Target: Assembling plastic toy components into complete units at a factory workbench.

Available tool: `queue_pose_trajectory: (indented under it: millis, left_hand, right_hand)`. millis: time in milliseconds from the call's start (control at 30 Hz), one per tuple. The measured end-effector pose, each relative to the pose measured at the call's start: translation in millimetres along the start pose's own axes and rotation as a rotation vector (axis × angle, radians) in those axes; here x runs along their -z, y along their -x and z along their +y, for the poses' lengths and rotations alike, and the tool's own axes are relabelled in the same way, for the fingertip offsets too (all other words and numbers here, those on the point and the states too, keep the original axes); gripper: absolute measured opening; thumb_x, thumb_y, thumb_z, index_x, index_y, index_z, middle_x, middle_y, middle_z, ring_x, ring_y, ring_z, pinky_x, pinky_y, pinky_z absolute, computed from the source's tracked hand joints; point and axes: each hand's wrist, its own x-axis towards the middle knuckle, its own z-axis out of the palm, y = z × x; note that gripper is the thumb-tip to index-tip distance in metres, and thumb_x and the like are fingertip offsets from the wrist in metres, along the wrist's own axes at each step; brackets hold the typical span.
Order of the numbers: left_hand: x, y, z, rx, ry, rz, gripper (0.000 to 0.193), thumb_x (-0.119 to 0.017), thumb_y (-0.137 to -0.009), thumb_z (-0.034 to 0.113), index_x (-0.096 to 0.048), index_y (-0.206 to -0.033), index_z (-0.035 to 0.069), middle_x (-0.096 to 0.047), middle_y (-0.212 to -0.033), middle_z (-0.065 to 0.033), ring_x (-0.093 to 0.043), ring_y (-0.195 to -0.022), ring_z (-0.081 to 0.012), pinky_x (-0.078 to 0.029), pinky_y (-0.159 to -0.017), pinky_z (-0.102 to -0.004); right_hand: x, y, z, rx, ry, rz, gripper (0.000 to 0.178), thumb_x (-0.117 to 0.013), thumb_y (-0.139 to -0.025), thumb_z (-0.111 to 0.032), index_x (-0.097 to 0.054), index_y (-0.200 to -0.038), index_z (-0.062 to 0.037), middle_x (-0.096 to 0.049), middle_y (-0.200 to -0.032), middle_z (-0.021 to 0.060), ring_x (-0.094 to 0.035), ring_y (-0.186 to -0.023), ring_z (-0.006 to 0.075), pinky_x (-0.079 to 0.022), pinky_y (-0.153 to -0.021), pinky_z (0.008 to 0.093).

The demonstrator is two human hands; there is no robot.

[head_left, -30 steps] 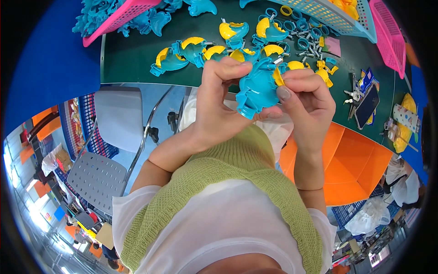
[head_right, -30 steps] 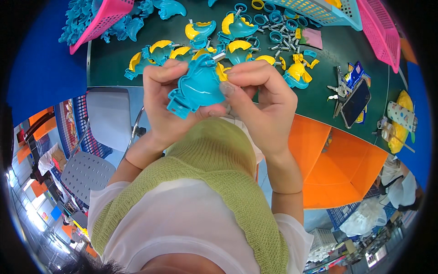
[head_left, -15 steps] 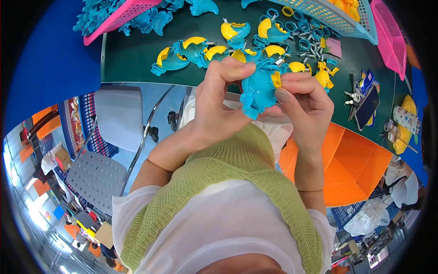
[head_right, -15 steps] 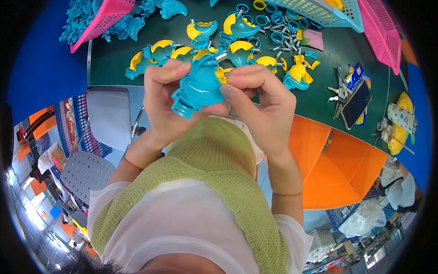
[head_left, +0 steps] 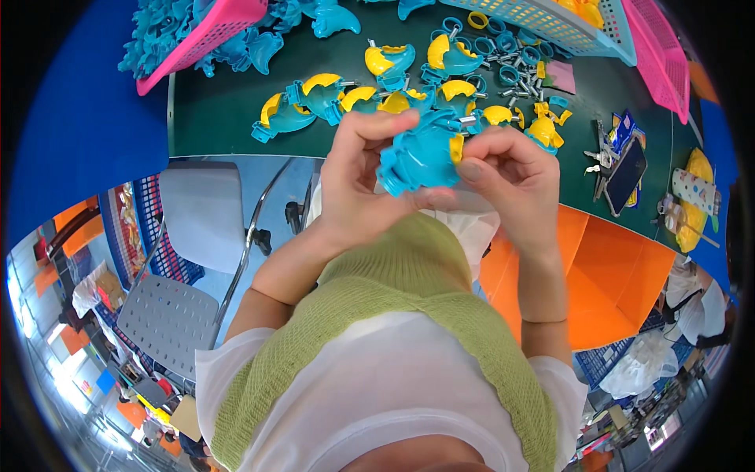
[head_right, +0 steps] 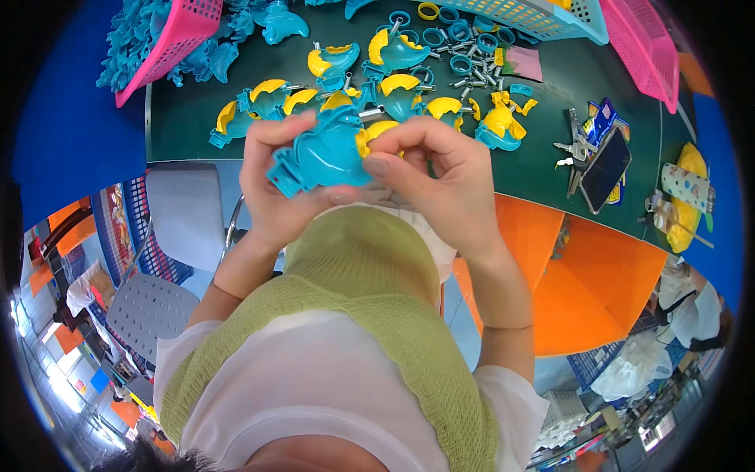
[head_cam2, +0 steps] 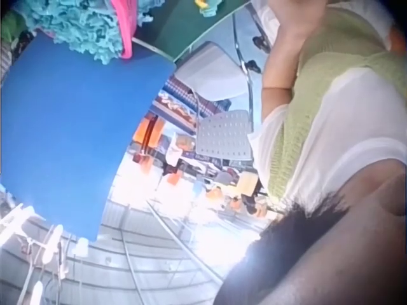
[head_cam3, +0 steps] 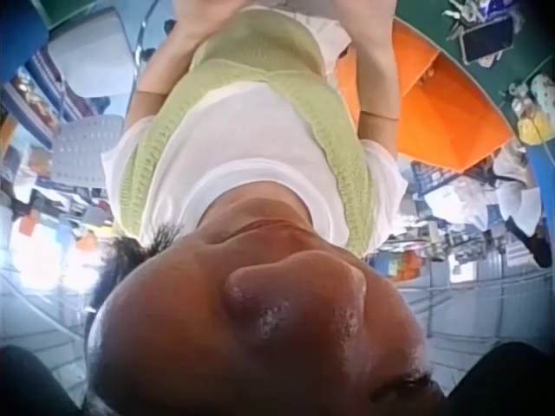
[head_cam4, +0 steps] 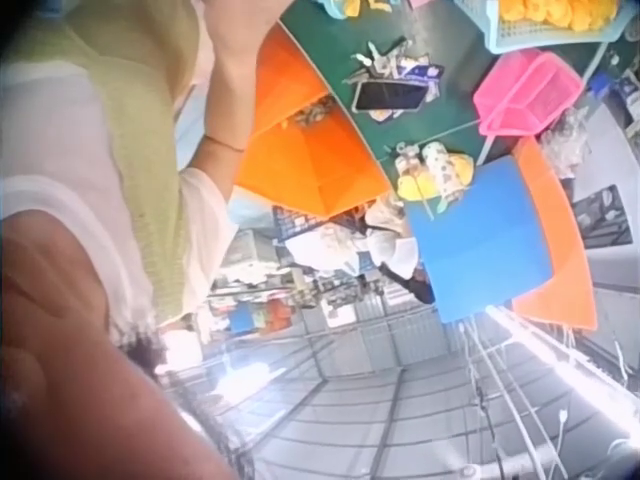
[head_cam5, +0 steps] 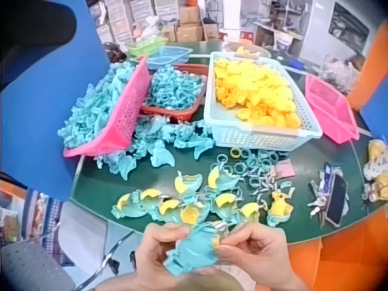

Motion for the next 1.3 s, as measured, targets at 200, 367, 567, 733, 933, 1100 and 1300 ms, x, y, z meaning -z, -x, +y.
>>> queue_pose_trajectory:
  millis: [200, 367, 567, 733, 933, 1100, 1300]
  left_hand:
    - [-2, -9, 7, 0.187, 0.328, 0.078, 0.062, -0.069, -0.072, 0.000, -0.038, -0.125, -0.001, -0.045, -0.122, -0.0110, -0.051, -0.103, -0.0158, -0.045, -0.086, -0.0295]
    - [-1, -7, 7, 0.287, 0.399, 0.024, 0.059, -0.062, -0.078, 0.000, -0.033, -0.129, -0.001, -0.047, -0.118, -0.0099, -0.051, -0.102, -0.0150, -0.045, -0.085, -0.0288]
    - [-5, -8, 11, 0.290, 0.472, 0.045, 0.061, -0.062, -0.077, -0.003, -0.031, -0.130, 0.001, -0.050, -0.112, -0.0096, -0.054, -0.098, -0.0149, -0.046, -0.082, -0.0280]
    - [-3, -9, 10, 0.383, 0.513, 0.042, 0.056, -0.063, -0.075, -0.005, -0.035, -0.123, 0.002, -0.054, -0.105, -0.0102, -0.058, -0.089, -0.0153, -0.049, -0.077, -0.0265]
    - [-8, -11, 10, 0.377, 0.555, -0.020, 0.057, -0.064, -0.075, -0.004, -0.035, -0.123, 0.001, -0.056, -0.101, -0.0103, -0.059, -0.089, -0.0165, -0.049, -0.075, -0.0267]
    - [-6, -10, 11, 0.372, 0.548, -0.018, 0.055, -0.064, -0.076, -0.002, -0.037, -0.124, 0.001, -0.057, -0.099, -0.0094, -0.058, -0.085, -0.0140, -0.048, -0.073, -0.0247]
    - [-2, -4, 8, 0.381, 0.537, -0.023, 0.053, -0.064, -0.077, 0.000, -0.038, -0.123, 0.000, -0.057, -0.097, -0.0082, -0.057, -0.082, -0.0120, -0.048, -0.073, -0.0233]
  right_hand:
    - [58, -23, -30, 0.194, 0.507, 0.294, 0.015, -0.060, -0.080, -0.009, -0.063, -0.092, -0.0016, -0.061, -0.090, 0.0021, -0.049, -0.070, 0.0047, -0.040, -0.065, 0.0183]
    - [130, -55, -8, 0.093, 0.977, 0.368, 0.017, -0.058, -0.082, -0.012, -0.061, -0.095, -0.0023, -0.062, -0.084, -0.0005, -0.052, -0.071, 0.0051, -0.042, -0.064, 0.0204]
    - [143, -69, 1, 0.154, 1.280, 0.272, 0.017, -0.059, -0.077, -0.009, -0.060, -0.092, -0.0024, -0.061, -0.080, 0.0055, -0.053, -0.062, 0.0126, -0.043, -0.062, 0.0246]
    - [150, -51, 2, 0.058, 1.395, 0.138, 0.016, -0.059, -0.073, -0.006, -0.058, -0.088, -0.0018, -0.060, -0.081, 0.0077, -0.053, -0.063, 0.0185, -0.044, -0.062, 0.0285]
    - [151, -47, 17, 0.024, 1.331, 0.191, 0.013, -0.060, -0.074, -0.008, -0.057, -0.086, -0.0018, -0.057, -0.078, 0.0081, -0.054, -0.065, 0.0205, -0.043, -0.061, 0.0304]
    - [146, -53, 8, 0.139, 1.474, 0.254, 0.011, -0.060, -0.076, -0.009, -0.058, -0.085, -0.0023, -0.057, -0.077, 0.0069, -0.052, -0.063, 0.0165, -0.042, -0.058, 0.0274]
    - [105, -75, -6, 0.240, 1.202, 0.131, 0.013, -0.060, -0.077, -0.010, -0.058, -0.089, -0.0032, -0.058, -0.077, 0.0055, -0.049, -0.062, 0.0151, -0.041, -0.058, 0.0258]
